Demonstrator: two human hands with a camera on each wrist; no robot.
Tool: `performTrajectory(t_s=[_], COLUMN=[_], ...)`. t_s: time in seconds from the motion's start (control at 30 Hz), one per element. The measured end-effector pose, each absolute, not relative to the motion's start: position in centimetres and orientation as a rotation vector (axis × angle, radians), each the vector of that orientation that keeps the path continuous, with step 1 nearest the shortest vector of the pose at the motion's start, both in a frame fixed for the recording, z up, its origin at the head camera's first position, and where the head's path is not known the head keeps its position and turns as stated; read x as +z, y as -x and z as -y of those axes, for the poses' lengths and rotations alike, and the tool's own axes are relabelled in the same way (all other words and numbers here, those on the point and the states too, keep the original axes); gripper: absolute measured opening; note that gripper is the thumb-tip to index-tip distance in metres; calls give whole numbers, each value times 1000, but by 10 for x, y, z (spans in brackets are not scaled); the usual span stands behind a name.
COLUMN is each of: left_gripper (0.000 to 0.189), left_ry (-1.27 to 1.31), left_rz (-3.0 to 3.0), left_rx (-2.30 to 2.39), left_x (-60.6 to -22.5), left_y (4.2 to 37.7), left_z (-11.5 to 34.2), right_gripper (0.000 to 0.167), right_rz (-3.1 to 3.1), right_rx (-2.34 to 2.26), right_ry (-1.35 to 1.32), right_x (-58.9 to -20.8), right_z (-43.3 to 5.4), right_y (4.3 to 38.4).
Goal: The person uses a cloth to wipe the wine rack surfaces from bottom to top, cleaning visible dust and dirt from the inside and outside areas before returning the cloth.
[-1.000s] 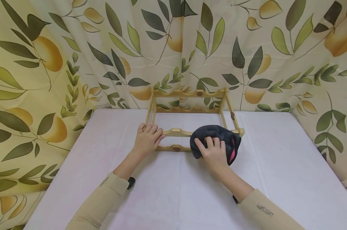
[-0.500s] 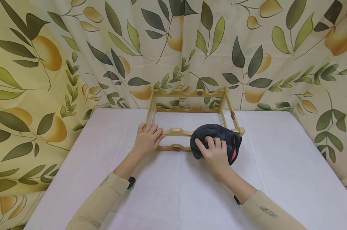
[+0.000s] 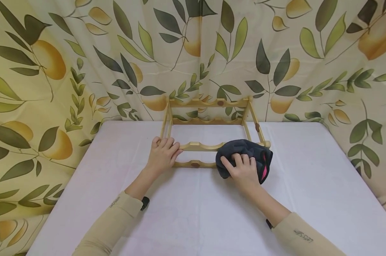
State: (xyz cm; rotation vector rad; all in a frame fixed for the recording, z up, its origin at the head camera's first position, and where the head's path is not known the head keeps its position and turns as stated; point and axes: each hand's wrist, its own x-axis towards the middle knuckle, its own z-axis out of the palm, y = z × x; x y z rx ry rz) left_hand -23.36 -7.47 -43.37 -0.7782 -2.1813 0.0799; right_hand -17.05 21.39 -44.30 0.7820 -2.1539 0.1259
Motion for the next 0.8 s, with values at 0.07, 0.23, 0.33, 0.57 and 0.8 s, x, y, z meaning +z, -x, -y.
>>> performTrajectory(t_s=[0.07,0.23,0.33,0.57,0.8], left_gripper=[32,30,32,32,28], left_ry=[782,790,782,785,783], left_rz=[2175,2151,2136,2130,2144], left_rx=[86,75,71,62,61], left_x=[-434,-433,-434,-435,-434], left_y=[234,234,235,235,234], left_z=[75,76,76,76,76], right_gripper=[35,26,27,27,29], right_rz=[2091,1951,1919,2112,2169], right_rx=[149,153,136,1,-100], right_ry=[-823,-945,-1024,-1147,-1271], right_x=[-444,-449,-453,-455,-462], right_z=[-208,-190,-181,-173,-162], right_y=[169,167,167,169,179])
